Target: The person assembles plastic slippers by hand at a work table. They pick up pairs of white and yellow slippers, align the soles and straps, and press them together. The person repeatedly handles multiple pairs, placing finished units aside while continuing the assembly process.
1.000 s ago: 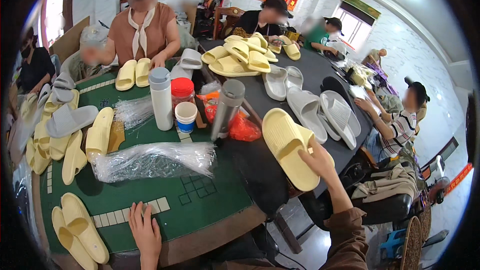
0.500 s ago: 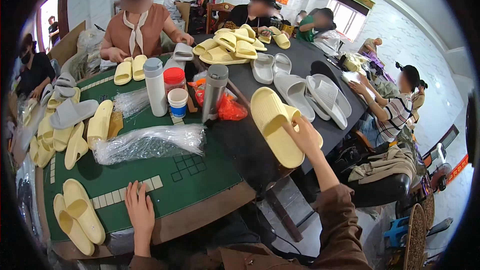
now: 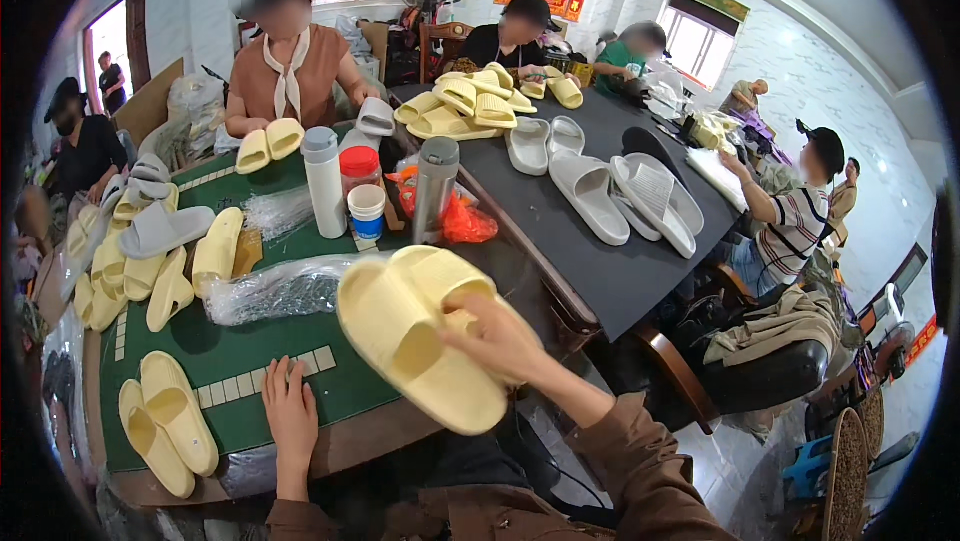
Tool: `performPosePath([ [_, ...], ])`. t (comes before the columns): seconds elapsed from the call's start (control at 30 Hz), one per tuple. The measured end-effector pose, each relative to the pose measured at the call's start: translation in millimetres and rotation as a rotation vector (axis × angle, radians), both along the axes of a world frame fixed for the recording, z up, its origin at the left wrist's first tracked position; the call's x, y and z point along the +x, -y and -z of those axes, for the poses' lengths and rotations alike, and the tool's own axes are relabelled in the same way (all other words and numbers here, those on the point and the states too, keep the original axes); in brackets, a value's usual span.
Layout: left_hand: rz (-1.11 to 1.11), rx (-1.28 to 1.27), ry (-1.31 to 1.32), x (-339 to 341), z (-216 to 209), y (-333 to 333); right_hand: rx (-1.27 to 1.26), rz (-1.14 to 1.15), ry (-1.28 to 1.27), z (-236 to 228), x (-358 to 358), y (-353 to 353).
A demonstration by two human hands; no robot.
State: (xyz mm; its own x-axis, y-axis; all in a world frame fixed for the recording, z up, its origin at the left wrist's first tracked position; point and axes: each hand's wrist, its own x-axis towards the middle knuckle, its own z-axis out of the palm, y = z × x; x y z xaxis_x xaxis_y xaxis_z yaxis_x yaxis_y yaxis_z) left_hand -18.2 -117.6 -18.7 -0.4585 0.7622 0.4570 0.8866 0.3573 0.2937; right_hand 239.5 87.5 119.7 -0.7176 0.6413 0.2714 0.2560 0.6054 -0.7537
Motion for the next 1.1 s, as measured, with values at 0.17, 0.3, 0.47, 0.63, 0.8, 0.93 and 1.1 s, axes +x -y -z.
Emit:
performPosePath([
  [0.17, -0.005, 0.022, 0.077, 1, -2, 1, 0.056, -0.015, -0.097, 2, 17, -15],
  [0.3, -0.021, 0.094, 0.248, -1, -3, 4, 0.192, 0.391, -0.250, -14, 69, -60],
  [0.47, 0.026, 0.311, 0.328, 18, -22, -5, 0.520, 0.808, -0.053, -26, 155, -133],
  [0.63, 0.276, 0.288, 0.125, 82, -62, -45, 0.459, 0.853, 0.316, 10, 184, -199],
  [0.8, 0.359, 0.111, -0.104, 120, -67, -93, 0.305, 0.838, 0.566, 26, 167, -247],
  [0.93, 0.228, 0.073, -0.187, 104, -31, -110, 0.374, 0.873, 0.544, 37, 154, -253],
  [1.1, 0.233, 0.089, -0.224, 87, -38, -85, 0.481, 0.858, 0.447, 35, 167, -224],
])
